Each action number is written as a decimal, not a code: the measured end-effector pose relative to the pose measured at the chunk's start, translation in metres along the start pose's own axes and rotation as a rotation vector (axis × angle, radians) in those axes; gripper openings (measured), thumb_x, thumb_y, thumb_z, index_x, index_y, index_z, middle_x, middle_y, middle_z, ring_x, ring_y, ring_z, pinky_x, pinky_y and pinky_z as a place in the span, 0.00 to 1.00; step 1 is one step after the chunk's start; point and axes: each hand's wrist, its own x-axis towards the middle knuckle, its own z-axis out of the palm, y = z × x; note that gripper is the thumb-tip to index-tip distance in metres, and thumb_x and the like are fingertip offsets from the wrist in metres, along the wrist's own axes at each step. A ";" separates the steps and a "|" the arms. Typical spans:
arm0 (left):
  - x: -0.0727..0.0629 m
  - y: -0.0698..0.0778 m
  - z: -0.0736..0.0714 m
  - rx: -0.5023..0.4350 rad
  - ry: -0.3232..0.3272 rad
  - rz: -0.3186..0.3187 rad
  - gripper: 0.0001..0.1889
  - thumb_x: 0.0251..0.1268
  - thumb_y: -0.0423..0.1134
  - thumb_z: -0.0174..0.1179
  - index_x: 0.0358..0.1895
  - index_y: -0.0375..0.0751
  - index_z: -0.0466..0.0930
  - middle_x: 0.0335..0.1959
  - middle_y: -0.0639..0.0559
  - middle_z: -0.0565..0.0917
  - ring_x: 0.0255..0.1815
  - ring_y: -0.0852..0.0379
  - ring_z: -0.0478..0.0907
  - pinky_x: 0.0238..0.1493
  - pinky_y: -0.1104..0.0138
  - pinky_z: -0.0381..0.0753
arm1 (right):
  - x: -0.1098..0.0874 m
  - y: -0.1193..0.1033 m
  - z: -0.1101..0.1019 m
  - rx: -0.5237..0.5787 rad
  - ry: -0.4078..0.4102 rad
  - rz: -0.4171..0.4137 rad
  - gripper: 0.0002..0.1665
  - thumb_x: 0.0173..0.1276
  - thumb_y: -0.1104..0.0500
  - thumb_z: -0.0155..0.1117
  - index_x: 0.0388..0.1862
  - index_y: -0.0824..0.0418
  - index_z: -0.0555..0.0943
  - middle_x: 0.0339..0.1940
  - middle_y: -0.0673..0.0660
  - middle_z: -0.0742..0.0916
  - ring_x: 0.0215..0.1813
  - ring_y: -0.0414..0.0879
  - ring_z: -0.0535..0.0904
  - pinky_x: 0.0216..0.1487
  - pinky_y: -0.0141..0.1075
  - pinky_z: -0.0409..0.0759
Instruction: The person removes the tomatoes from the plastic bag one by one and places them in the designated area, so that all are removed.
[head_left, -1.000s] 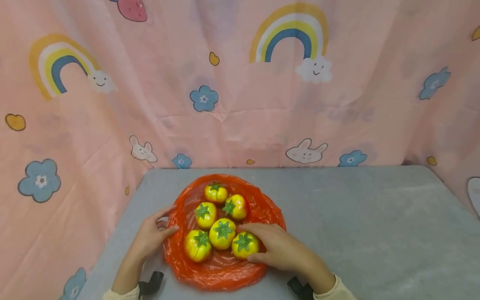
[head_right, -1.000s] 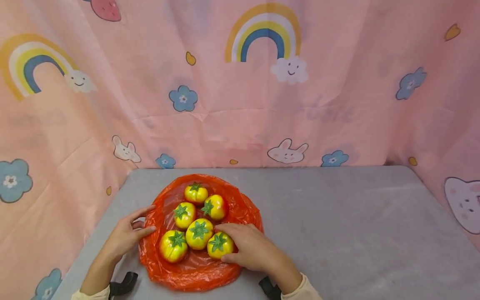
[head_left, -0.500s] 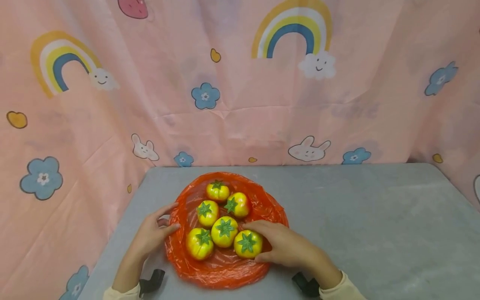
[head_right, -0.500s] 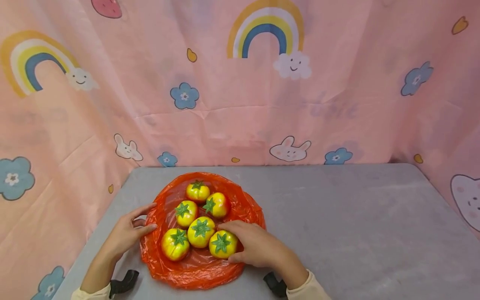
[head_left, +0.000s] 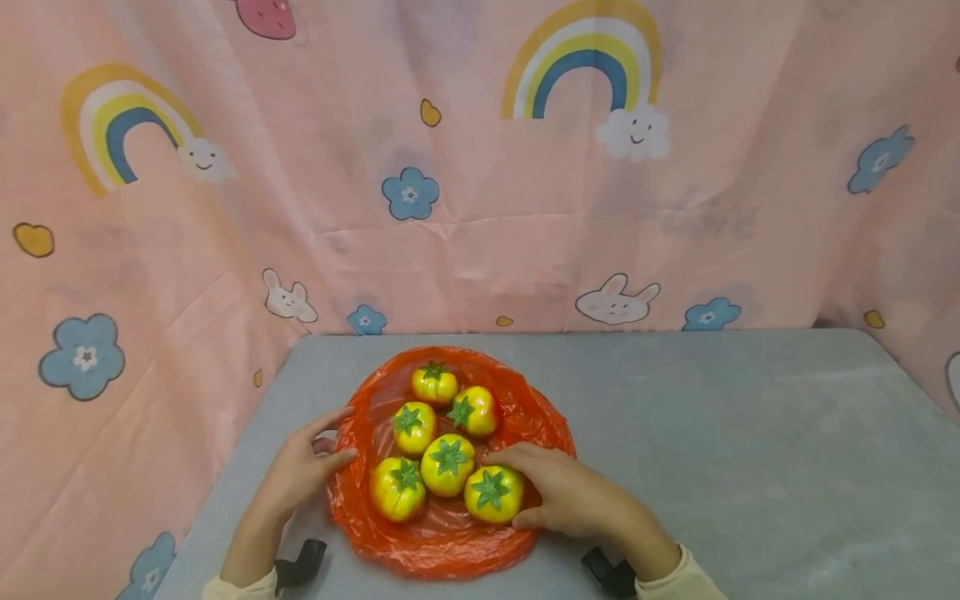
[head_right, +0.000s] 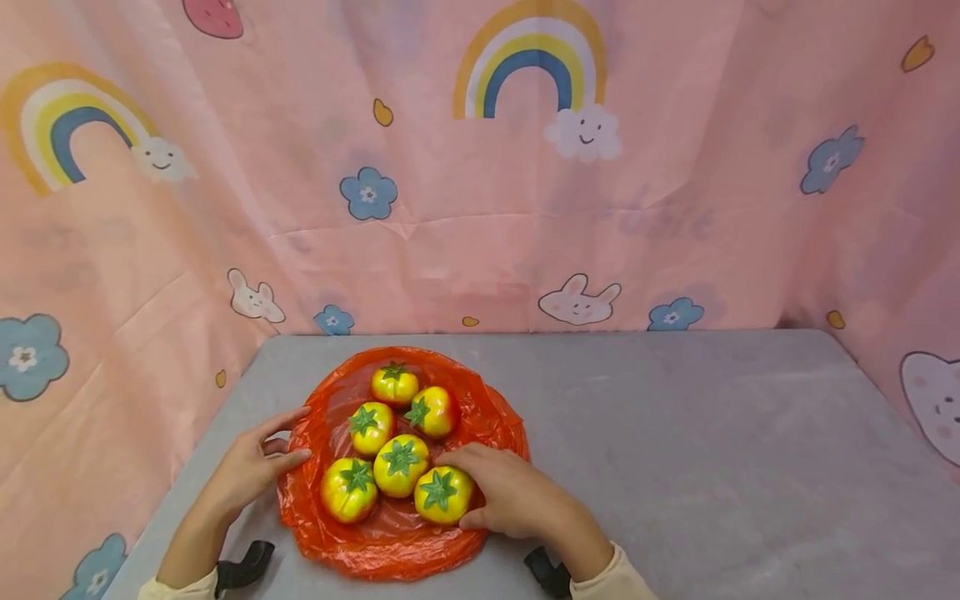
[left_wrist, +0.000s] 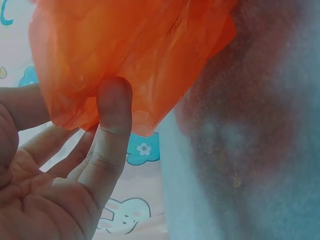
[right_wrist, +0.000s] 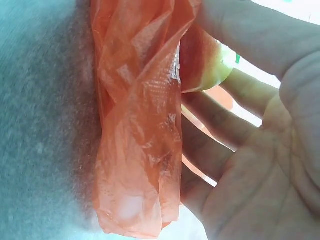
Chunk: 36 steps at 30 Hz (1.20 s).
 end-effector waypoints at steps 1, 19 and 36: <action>0.001 0.000 0.000 0.003 -0.003 0.006 0.33 0.64 0.32 0.66 0.73 0.44 0.67 0.66 0.37 0.72 0.41 0.54 0.82 0.39 0.68 0.87 | 0.000 0.000 0.000 0.000 0.002 0.003 0.40 0.57 0.56 0.77 0.69 0.42 0.74 0.68 0.48 0.78 0.70 0.52 0.72 0.70 0.59 0.70; 0.000 0.004 0.000 0.022 -0.006 -0.001 0.34 0.63 0.33 0.67 0.73 0.46 0.67 0.67 0.37 0.72 0.43 0.53 0.82 0.42 0.64 0.88 | -0.004 0.000 -0.011 0.041 0.085 0.018 0.37 0.56 0.46 0.77 0.65 0.44 0.75 0.64 0.45 0.80 0.65 0.47 0.75 0.69 0.57 0.73; -0.002 0.001 0.001 0.001 -0.015 -0.013 0.35 0.63 0.31 0.66 0.74 0.46 0.66 0.68 0.36 0.71 0.48 0.51 0.83 0.44 0.63 0.88 | -0.015 -0.010 -0.026 0.150 0.269 0.170 0.41 0.56 0.45 0.78 0.68 0.45 0.73 0.69 0.51 0.78 0.68 0.52 0.74 0.67 0.59 0.75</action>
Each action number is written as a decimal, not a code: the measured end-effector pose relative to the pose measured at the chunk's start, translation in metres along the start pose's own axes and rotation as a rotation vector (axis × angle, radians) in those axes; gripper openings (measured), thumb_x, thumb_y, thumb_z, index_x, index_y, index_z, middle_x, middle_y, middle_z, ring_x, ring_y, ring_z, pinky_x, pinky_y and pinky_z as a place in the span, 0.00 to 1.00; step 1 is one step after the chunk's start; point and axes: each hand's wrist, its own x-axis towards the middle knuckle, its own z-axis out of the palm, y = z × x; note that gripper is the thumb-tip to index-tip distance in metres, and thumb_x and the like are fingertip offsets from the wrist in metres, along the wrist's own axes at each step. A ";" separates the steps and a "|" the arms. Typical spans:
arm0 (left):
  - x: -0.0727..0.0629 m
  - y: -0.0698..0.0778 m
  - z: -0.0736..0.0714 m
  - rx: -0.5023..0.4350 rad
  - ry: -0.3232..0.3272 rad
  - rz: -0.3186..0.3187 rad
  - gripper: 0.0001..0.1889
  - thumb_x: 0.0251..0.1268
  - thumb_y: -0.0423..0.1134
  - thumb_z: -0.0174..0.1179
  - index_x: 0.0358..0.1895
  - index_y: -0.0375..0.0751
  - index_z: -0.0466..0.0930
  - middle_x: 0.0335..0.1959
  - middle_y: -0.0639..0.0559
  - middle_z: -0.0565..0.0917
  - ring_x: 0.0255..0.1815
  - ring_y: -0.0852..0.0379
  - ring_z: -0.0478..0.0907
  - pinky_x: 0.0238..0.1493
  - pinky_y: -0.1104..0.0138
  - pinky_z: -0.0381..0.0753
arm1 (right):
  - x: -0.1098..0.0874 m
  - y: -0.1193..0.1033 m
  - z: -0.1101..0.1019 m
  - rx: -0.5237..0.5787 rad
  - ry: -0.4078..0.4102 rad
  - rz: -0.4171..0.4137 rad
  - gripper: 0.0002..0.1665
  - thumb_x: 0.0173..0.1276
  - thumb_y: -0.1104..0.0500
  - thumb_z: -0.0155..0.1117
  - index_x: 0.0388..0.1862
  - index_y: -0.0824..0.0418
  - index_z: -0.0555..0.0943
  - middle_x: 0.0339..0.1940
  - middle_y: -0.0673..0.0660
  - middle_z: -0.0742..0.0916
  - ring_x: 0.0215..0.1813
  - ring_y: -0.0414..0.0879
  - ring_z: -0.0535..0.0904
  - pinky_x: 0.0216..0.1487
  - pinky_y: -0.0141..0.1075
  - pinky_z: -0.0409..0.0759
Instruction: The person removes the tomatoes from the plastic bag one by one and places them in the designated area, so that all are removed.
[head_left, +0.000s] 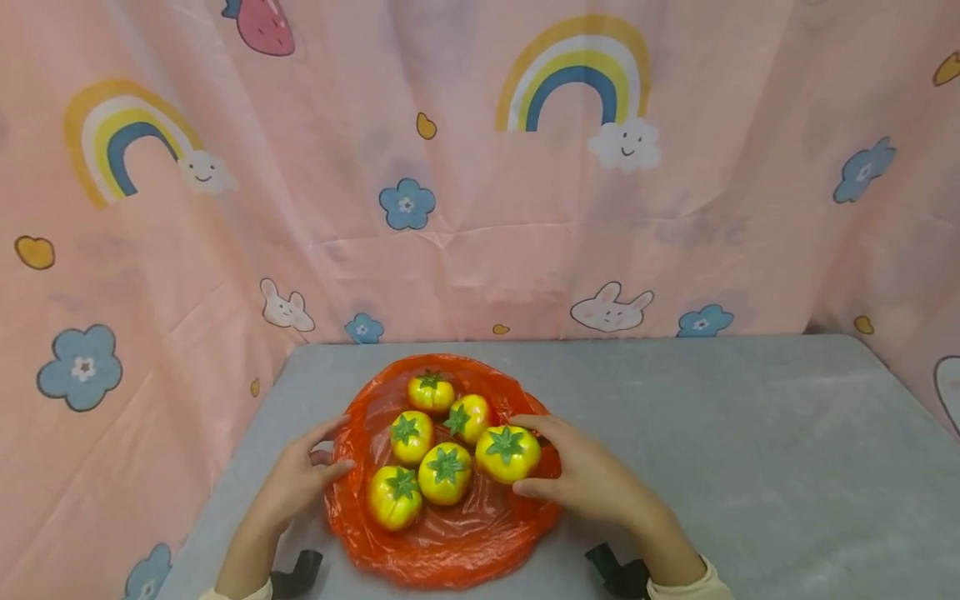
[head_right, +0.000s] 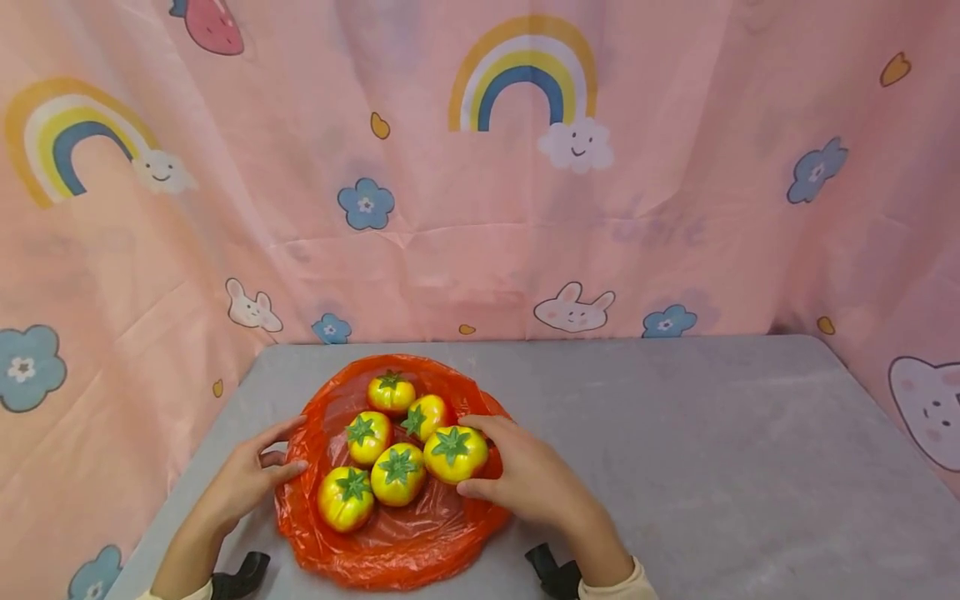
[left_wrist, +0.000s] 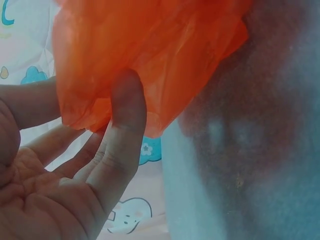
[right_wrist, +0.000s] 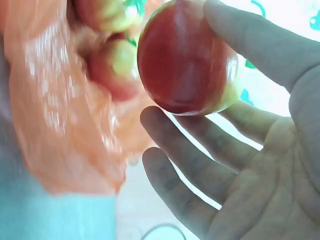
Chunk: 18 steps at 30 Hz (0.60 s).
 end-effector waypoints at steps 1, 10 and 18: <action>0.000 0.000 0.000 0.002 -0.002 0.000 0.35 0.63 0.30 0.66 0.74 0.46 0.66 0.68 0.36 0.71 0.47 0.51 0.83 0.43 0.62 0.88 | 0.000 0.002 -0.002 0.007 0.013 0.003 0.42 0.56 0.44 0.77 0.69 0.46 0.73 0.69 0.51 0.78 0.67 0.52 0.75 0.66 0.58 0.76; -0.001 0.000 -0.002 0.006 0.002 -0.029 0.35 0.64 0.31 0.65 0.74 0.47 0.65 0.69 0.36 0.70 0.48 0.51 0.83 0.45 0.61 0.88 | -0.003 0.016 -0.012 0.102 0.072 0.057 0.40 0.56 0.46 0.78 0.68 0.45 0.74 0.64 0.52 0.80 0.54 0.50 0.78 0.53 0.47 0.84; 0.001 -0.003 0.000 -0.020 -0.002 -0.040 0.35 0.64 0.30 0.65 0.74 0.46 0.65 0.69 0.36 0.70 0.46 0.52 0.83 0.43 0.61 0.88 | -0.005 0.024 -0.023 0.064 0.109 0.102 0.44 0.58 0.45 0.76 0.72 0.49 0.70 0.68 0.56 0.78 0.58 0.51 0.78 0.57 0.51 0.82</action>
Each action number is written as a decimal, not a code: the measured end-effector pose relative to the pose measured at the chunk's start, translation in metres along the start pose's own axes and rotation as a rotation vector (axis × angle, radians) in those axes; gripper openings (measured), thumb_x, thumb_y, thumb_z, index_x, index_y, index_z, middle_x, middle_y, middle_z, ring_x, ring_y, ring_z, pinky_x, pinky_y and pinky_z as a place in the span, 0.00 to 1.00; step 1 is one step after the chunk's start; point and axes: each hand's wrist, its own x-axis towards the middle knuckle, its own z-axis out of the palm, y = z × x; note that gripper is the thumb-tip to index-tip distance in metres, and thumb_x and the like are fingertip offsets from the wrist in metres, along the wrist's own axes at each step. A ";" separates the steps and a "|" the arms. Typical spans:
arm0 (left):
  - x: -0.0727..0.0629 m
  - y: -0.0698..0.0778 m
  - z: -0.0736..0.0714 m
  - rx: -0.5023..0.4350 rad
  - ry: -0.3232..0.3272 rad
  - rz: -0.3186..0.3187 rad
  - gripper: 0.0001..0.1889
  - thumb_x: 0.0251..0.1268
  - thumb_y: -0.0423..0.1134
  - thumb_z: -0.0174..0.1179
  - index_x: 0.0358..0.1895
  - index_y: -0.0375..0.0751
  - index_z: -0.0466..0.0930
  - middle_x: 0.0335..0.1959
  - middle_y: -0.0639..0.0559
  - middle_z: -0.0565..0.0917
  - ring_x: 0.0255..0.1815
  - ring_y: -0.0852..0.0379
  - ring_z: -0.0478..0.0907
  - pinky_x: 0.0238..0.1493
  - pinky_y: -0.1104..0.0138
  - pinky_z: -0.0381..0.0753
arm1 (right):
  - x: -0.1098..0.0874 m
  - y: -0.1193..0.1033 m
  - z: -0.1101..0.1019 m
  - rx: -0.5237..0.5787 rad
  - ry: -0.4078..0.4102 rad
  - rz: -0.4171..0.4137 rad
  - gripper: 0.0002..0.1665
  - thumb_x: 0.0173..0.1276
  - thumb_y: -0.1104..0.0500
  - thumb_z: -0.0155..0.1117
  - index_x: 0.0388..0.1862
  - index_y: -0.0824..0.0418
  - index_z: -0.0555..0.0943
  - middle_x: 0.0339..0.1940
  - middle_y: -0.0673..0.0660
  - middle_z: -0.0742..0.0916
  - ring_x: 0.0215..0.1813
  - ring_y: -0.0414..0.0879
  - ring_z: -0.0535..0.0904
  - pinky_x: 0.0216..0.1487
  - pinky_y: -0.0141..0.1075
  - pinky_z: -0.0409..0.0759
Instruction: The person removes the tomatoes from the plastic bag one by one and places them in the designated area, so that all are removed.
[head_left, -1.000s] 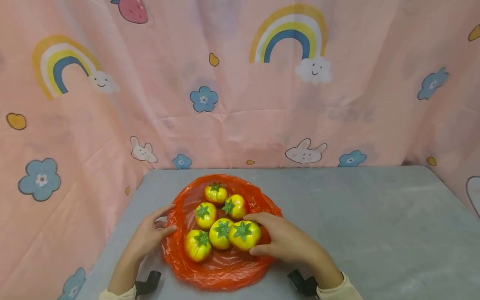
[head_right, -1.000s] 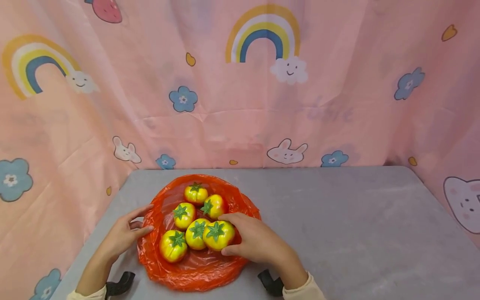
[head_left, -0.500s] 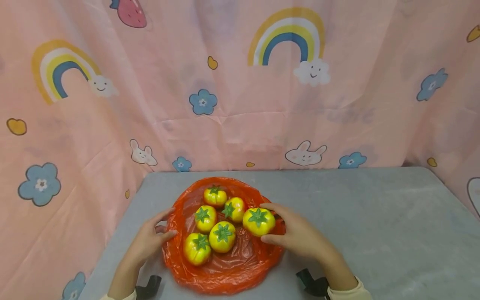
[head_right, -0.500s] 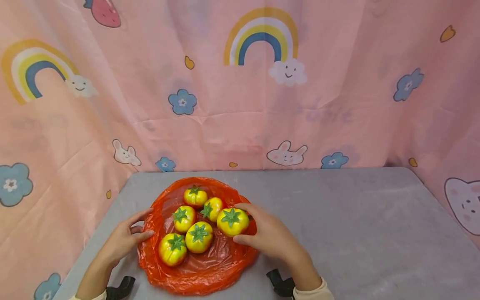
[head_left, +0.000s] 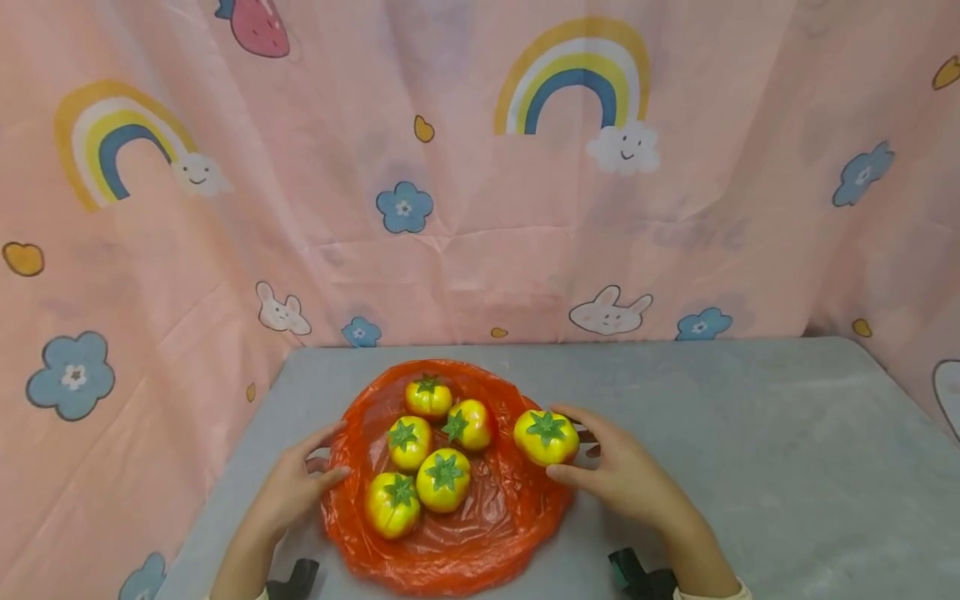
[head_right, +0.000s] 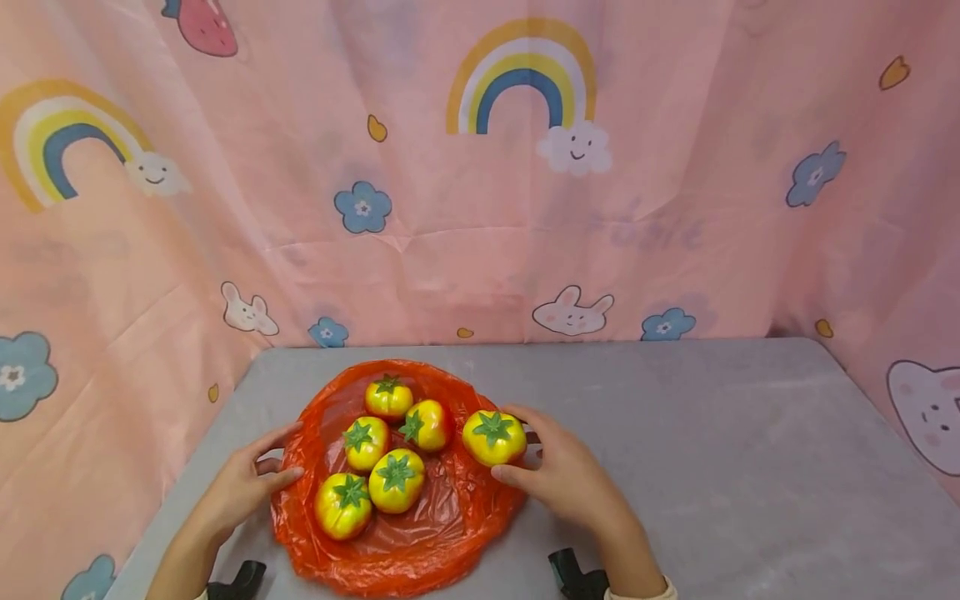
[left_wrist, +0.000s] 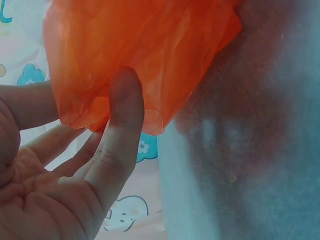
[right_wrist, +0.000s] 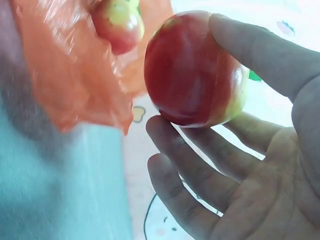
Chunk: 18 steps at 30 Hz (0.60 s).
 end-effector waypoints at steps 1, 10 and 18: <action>0.000 0.000 0.000 -0.007 -0.002 -0.003 0.35 0.64 0.30 0.65 0.74 0.46 0.65 0.69 0.36 0.70 0.46 0.52 0.83 0.43 0.61 0.88 | 0.001 0.002 -0.001 -0.003 0.002 -0.001 0.45 0.58 0.45 0.76 0.72 0.50 0.69 0.68 0.57 0.78 0.59 0.52 0.78 0.57 0.51 0.82; 0.000 -0.001 0.002 0.012 -0.002 -0.015 0.35 0.64 0.30 0.65 0.74 0.47 0.65 0.69 0.36 0.69 0.47 0.52 0.83 0.42 0.61 0.88 | 0.010 0.023 -0.013 0.004 0.091 0.046 0.50 0.61 0.41 0.73 0.77 0.50 0.61 0.72 0.65 0.72 0.63 0.64 0.76 0.55 0.53 0.84; 0.001 0.000 0.002 0.038 -0.006 -0.023 0.35 0.64 0.33 0.66 0.75 0.47 0.64 0.70 0.35 0.68 0.48 0.53 0.82 0.43 0.60 0.88 | 0.018 0.044 -0.012 0.026 0.157 0.079 0.49 0.64 0.48 0.72 0.78 0.55 0.59 0.72 0.69 0.71 0.65 0.67 0.75 0.59 0.54 0.82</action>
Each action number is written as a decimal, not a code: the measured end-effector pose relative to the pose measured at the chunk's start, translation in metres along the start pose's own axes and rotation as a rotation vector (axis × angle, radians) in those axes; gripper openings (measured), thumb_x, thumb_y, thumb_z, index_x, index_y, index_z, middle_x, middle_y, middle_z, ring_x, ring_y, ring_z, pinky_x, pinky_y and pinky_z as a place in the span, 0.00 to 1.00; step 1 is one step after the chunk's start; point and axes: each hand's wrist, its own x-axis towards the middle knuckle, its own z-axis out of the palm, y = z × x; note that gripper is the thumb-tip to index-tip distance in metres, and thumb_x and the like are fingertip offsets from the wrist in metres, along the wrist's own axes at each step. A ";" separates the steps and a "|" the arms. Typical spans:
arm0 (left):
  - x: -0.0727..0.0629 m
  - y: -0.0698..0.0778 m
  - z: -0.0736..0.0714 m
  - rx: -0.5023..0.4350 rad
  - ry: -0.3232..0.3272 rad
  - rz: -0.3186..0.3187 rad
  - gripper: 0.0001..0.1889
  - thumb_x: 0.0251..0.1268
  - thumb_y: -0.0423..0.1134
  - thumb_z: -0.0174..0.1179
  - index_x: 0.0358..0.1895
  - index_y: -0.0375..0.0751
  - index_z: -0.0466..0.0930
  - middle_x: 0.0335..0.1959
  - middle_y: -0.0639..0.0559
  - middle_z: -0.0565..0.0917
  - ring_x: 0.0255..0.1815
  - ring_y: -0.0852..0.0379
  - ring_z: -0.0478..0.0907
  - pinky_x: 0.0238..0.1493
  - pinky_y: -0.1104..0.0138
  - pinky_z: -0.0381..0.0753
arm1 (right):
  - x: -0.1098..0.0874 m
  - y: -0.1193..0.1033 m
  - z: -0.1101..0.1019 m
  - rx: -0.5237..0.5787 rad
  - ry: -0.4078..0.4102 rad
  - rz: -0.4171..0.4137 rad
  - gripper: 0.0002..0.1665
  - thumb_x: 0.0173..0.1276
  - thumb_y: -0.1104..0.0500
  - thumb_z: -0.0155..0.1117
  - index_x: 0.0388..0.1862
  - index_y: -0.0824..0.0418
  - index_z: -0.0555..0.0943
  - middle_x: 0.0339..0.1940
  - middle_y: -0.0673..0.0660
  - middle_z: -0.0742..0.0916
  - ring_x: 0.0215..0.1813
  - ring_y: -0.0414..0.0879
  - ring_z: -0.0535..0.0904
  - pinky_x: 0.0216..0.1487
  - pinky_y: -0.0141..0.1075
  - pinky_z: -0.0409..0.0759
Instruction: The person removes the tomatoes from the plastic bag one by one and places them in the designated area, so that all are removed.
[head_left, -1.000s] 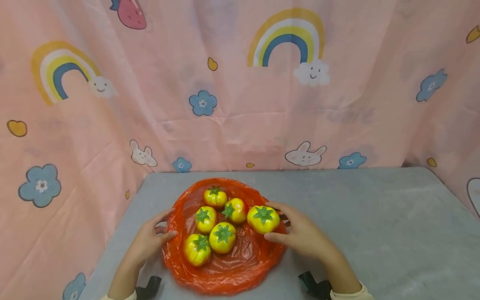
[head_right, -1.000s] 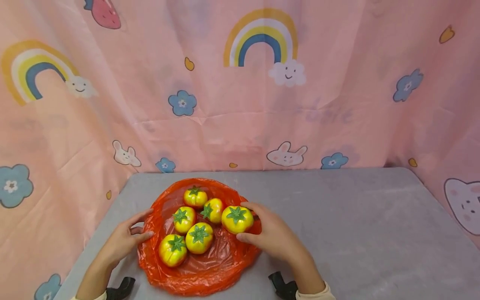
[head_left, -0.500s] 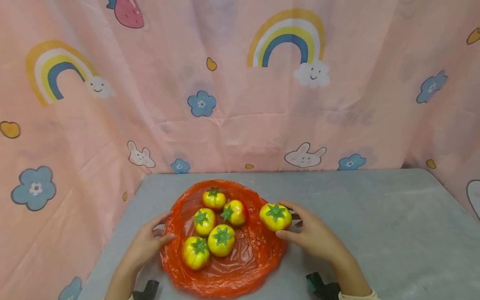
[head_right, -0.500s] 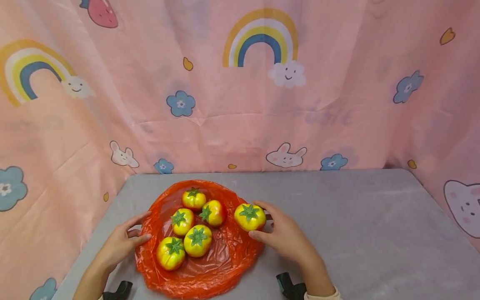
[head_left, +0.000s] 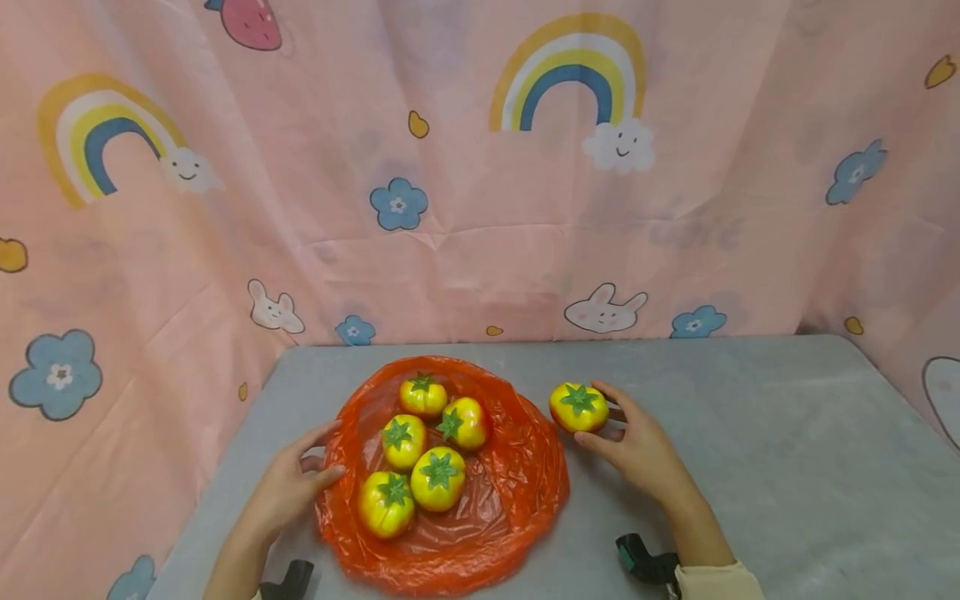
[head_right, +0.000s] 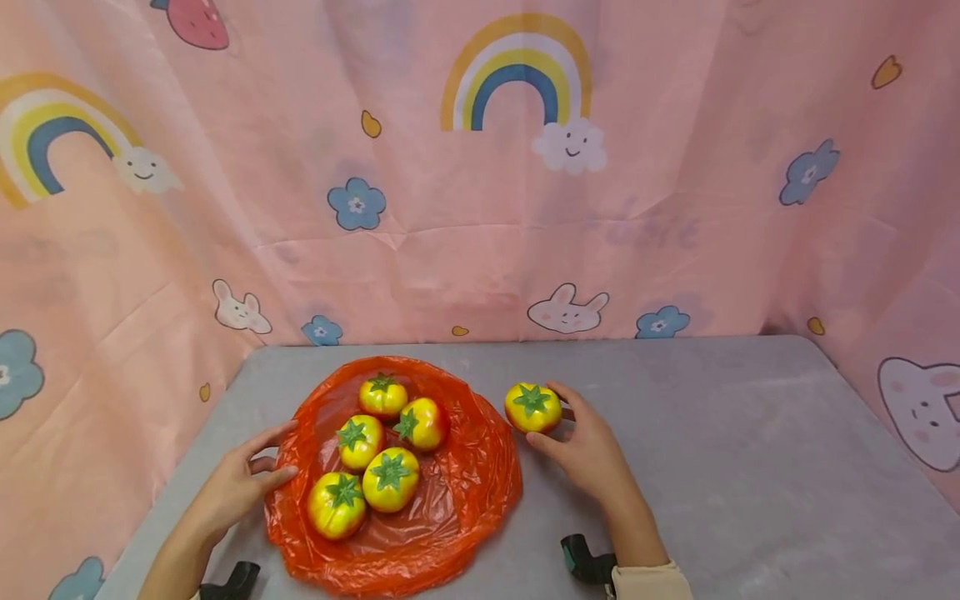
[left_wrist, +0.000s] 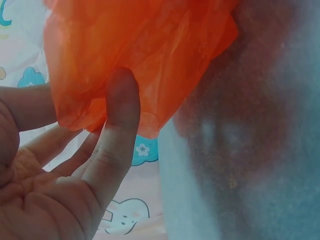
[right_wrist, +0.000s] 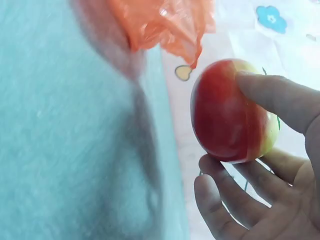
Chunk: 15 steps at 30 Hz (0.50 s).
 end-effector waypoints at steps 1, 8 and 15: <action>0.000 0.000 0.000 0.001 0.000 -0.003 0.35 0.64 0.33 0.66 0.75 0.48 0.64 0.70 0.35 0.68 0.48 0.53 0.82 0.43 0.61 0.88 | 0.001 0.003 0.000 0.000 0.006 -0.004 0.48 0.64 0.49 0.72 0.78 0.56 0.59 0.73 0.69 0.70 0.65 0.67 0.75 0.59 0.55 0.82; 0.000 0.001 0.000 -0.003 0.000 0.011 0.35 0.64 0.32 0.65 0.74 0.47 0.65 0.69 0.35 0.68 0.45 0.54 0.82 0.42 0.61 0.88 | 0.004 0.020 -0.003 -0.043 0.047 -0.009 0.47 0.65 0.51 0.71 0.78 0.58 0.59 0.75 0.68 0.67 0.67 0.67 0.73 0.61 0.57 0.80; 0.000 0.000 0.000 -0.023 0.000 0.009 0.35 0.64 0.31 0.65 0.74 0.47 0.65 0.70 0.35 0.68 0.46 0.53 0.82 0.42 0.62 0.88 | 0.005 0.026 -0.004 -0.071 0.043 0.015 0.48 0.65 0.51 0.72 0.78 0.60 0.59 0.75 0.68 0.67 0.68 0.67 0.71 0.64 0.60 0.76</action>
